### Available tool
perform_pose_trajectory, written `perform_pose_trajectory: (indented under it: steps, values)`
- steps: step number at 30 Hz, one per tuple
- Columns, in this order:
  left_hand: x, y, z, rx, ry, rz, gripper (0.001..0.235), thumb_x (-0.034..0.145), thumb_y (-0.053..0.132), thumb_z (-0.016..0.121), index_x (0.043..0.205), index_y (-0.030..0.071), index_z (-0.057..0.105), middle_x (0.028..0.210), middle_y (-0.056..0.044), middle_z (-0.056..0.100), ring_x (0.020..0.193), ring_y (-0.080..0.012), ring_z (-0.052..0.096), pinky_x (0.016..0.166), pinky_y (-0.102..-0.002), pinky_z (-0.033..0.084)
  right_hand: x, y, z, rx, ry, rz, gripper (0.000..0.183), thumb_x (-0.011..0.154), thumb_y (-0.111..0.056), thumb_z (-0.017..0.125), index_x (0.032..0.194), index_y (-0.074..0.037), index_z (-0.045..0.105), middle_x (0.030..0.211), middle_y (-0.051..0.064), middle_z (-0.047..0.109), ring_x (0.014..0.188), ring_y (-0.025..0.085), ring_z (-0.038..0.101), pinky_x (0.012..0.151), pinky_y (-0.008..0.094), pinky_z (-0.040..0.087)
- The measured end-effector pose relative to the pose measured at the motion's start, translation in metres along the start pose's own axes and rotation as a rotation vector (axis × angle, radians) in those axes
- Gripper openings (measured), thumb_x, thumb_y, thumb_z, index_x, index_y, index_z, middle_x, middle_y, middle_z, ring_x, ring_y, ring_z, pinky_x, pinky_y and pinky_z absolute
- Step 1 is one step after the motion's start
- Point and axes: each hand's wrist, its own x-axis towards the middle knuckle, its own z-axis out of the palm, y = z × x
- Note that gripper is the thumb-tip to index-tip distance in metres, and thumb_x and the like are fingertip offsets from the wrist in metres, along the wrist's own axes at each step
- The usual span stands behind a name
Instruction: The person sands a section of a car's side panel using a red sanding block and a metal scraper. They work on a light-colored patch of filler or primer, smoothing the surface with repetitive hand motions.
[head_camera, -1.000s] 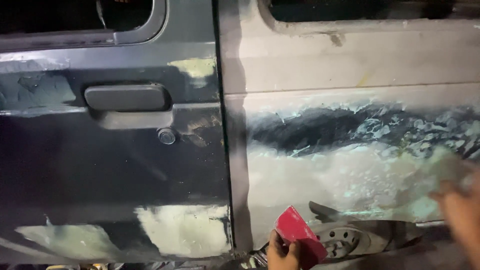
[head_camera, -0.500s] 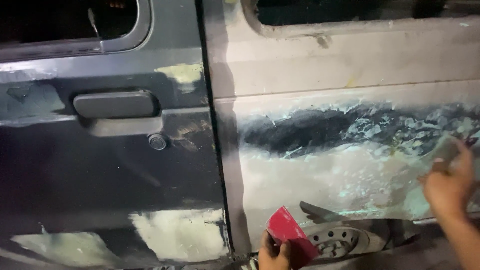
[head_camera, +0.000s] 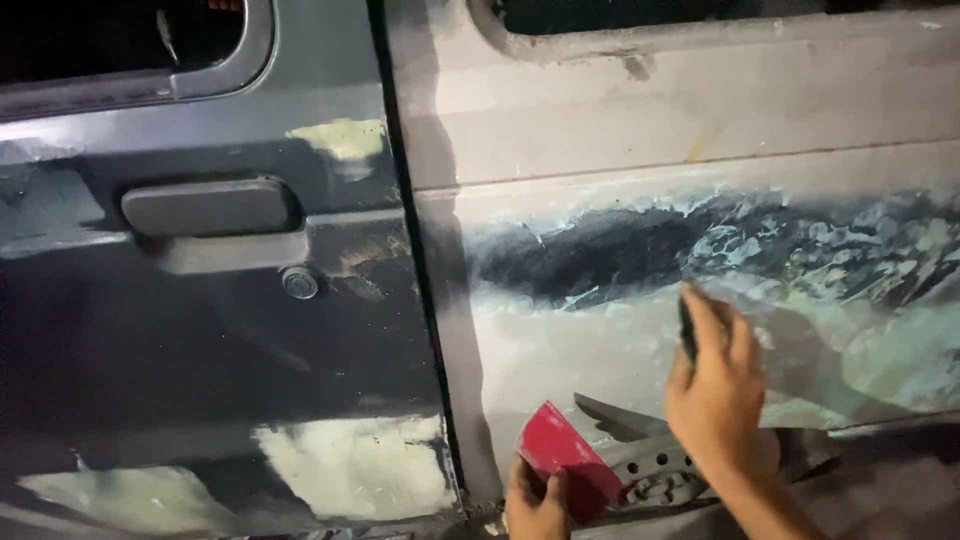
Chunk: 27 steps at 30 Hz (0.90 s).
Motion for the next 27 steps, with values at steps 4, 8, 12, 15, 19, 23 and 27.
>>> perform_pose_trajectory:
  steps: [4, 8, 12, 15, 19, 23, 27]
  values:
    - [0.011, -0.002, -0.012, -0.157, 0.047, 0.297, 0.035, 0.080, 0.004, 0.079, 0.114, 0.001, 0.073, 0.090, -0.018, 0.079, 0.081, -0.0255, 0.071, 0.076, -0.032, 0.057, -0.011, -0.002, 0.006, -0.101, -0.195, 0.046, 0.087, 0.078, 0.005, 0.066, 0.155, -0.031, 0.047, 0.147, 0.020, 0.048, 0.125, 0.046, 0.053, 0.076, 0.055, 0.064]
    - [-0.014, 0.036, -0.009, -0.229, 0.089, 0.192, 0.048, 0.078, 0.006, 0.078, 0.125, -0.001, 0.071, 0.104, -0.022, 0.081, 0.095, -0.0304, 0.074, 0.087, -0.038, 0.057, -0.038, 0.004, 0.005, -0.102, -0.396, -0.210, 0.096, 0.067, 0.016, 0.066, 0.148, -0.030, 0.047, 0.156, 0.015, 0.037, 0.115, 0.037, 0.057, 0.033, 0.022, 0.057]
    - [-0.072, 0.095, 0.002, 0.143, 0.210, 0.663, 0.014, 0.085, 0.010, 0.072, 0.098, 0.010, 0.075, 0.083, -0.007, 0.080, 0.073, -0.0179, 0.075, 0.068, -0.026, 0.057, -0.100, 0.039, 0.035, 0.236, -0.917, 0.369, 0.068, 0.087, -0.020, 0.058, 0.150, -0.043, 0.049, 0.155, -0.007, 0.049, 0.124, 0.025, 0.061, 0.095, 0.043, 0.053]
    - [0.106, -0.071, -0.022, 0.467, -0.216, 0.775, 0.021, 0.098, 0.025, 0.053, 0.120, 0.025, 0.054, 0.119, 0.009, 0.064, 0.108, -0.0030, 0.054, 0.097, -0.030, 0.029, -0.149, 0.101, 0.083, 0.650, -0.966, 1.057, 0.050, 0.091, -0.032, 0.069, 0.138, -0.015, 0.069, 0.140, 0.008, 0.071, 0.135, 0.026, 0.062, 0.112, 0.037, 0.042]
    - [-0.107, 0.129, -0.005, 0.676, -0.139, 1.212, 0.038, 0.104, 0.029, 0.049, 0.100, 0.023, 0.086, 0.115, 0.001, 0.084, 0.125, -0.0207, 0.070, 0.113, -0.055, 0.035, -0.145, 0.066, 0.062, 1.007, -0.596, 1.732, 0.043, 0.096, 0.001, 0.067, 0.139, 0.006, 0.066, 0.138, 0.017, 0.067, 0.127, 0.034, 0.059, 0.105, 0.046, 0.048]
    - [-0.099, 0.125, -0.021, 0.813, -0.373, 1.324, 0.030, 0.105, 0.030, 0.057, 0.097, 0.012, 0.080, 0.121, -0.006, 0.079, 0.129, -0.0331, 0.065, 0.112, -0.064, 0.031, -0.097, 0.014, 0.001, 1.352, -0.647, 1.756, 0.041, 0.106, 0.001, 0.038, 0.136, 0.018, 0.060, 0.136, 0.036, 0.063, 0.127, 0.047, 0.056, 0.115, 0.053, 0.041]
    - [-0.092, 0.116, -0.019, 0.840, -0.341, 1.415, 0.049, 0.108, 0.046, 0.042, 0.108, 0.015, 0.079, 0.119, -0.001, 0.079, 0.125, -0.0256, 0.068, 0.112, -0.061, 0.032, -0.117, 0.049, 0.011, 0.994, -0.704, 1.671, 0.032, 0.096, -0.001, 0.063, 0.124, 0.011, 0.074, 0.131, 0.028, 0.070, 0.119, 0.043, 0.063, 0.102, 0.046, 0.045]
